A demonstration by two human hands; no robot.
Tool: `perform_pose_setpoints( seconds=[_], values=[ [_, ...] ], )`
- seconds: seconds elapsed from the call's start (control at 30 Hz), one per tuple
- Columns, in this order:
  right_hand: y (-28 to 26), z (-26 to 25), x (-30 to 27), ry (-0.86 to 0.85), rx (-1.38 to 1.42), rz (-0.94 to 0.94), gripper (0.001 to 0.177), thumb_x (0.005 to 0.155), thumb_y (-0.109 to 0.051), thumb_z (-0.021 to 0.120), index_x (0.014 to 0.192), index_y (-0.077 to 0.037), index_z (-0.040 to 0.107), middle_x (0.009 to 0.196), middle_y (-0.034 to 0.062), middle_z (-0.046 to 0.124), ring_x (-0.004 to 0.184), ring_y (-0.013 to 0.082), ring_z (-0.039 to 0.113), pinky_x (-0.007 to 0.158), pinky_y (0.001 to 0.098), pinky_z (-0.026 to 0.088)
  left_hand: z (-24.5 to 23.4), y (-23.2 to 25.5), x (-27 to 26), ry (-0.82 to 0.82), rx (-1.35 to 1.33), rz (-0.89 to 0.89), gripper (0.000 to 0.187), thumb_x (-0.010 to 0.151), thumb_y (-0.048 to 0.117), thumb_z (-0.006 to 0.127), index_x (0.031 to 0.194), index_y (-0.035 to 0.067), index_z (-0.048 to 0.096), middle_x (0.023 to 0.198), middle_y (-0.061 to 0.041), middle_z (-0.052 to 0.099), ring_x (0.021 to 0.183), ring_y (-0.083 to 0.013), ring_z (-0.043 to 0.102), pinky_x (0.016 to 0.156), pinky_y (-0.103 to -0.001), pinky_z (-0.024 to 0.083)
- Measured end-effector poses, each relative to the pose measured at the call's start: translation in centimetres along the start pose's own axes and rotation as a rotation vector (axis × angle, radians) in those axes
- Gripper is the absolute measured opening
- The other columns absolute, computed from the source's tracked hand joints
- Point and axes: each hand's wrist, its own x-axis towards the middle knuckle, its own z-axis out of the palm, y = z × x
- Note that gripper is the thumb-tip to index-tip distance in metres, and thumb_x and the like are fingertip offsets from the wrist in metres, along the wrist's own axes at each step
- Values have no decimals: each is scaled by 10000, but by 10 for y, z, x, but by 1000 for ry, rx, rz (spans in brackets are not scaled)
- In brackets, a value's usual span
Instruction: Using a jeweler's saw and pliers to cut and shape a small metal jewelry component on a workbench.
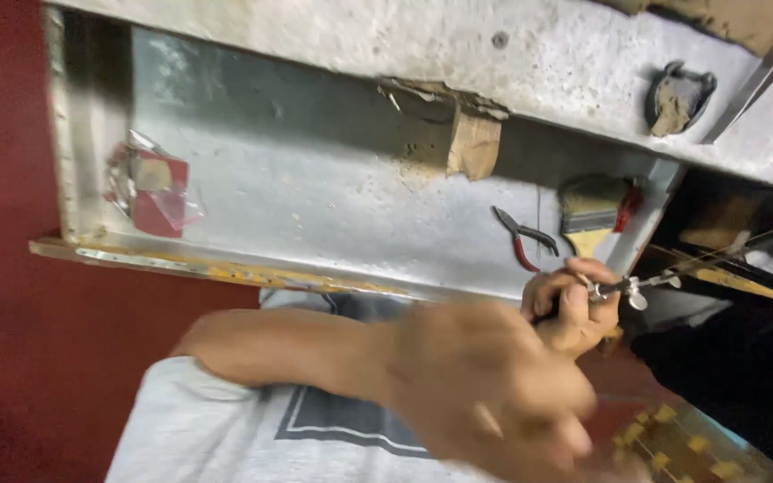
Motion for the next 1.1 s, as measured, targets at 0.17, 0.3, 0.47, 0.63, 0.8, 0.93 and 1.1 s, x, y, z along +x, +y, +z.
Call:
perform_pose_setpoints(
  seconds=[0.17, 0.3, 0.47, 0.63, 0.8, 0.93, 1.1],
  values=[
    [11, -15, 16, 56, -266, -244, 233, 1122, -202, 516, 1329, -105, 470, 674, 105, 389, 528, 199, 417, 510, 355, 482, -88, -71, -15, -3, 621, 14, 288, 1024, 163, 732, 749, 102, 674, 681, -35, 601, 555, -167, 501, 478, -323, 421],
    [25, -27, 41, -84, -234, -429, 286, 1083, -38, 479, 1318, 102, 395, 602, 163, 506, 436, 245, 567, 465, 343, 521, -106, -122, -86, -178, 970, -331, 135, 998, 269, 801, 920, 170, 751, 821, 62, 594, 752, -159, 648, 645, -314, 569],
    [36, -32, 56, -136, -227, -420, 278, 1018, 60, 530, 1245, 177, 420, 520, 147, 464, 355, 217, 492, 405, 311, 450, -80, -144, -106, -278, 1116, -328, 53, 926, 210, 801, 893, 217, 760, 862, 44, 601, 736, -136, 675, 650, -254, 584],
    [40, -40, 56, -124, -255, -399, 240, 1035, 21, 561, 1190, 175, 462, 519, 95, 462, 359, 166, 458, 422, 286, 420, -74, -166, -125, -353, 1166, -230, 122, 923, 166, 775, 819, 190, 716, 826, 27, 570, 712, -146, 644, 663, -262, 566],
    [53, -25, 34, 16, -467, -304, 57, 860, 98, 726, 913, 89, 705, 717, 190, 654, 545, 190, 560, 557, 335, 451, -47, -148, -105, -439, 1056, -192, 129, 925, 234, 727, 885, 116, 693, 880, -44, 605, 822, -247, 678, 770, -375, 567],
    [63, -20, 0, -188, -285, -89, 43, 832, 4, 746, 858, 36, 734, 561, 129, 607, 457, 129, 493, 460, 293, 428, 18, -118, -76, -151, 352, -156, 58, 961, 90, 699, 976, 122, 745, 885, -24, 602, 746, -220, 652, 687, -342, 585],
    [73, -49, -31, -140, -124, -15, 114, 811, 34, 747, 904, 48, 683, 640, 106, 624, 655, 63, 523, 511, 262, 478, 48, -115, -54, -135, 111, -52, 120, 943, 61, 727, 1050, 115, 734, 920, -28, 604, 788, -206, 651, 756, -361, 594]
  ],
)
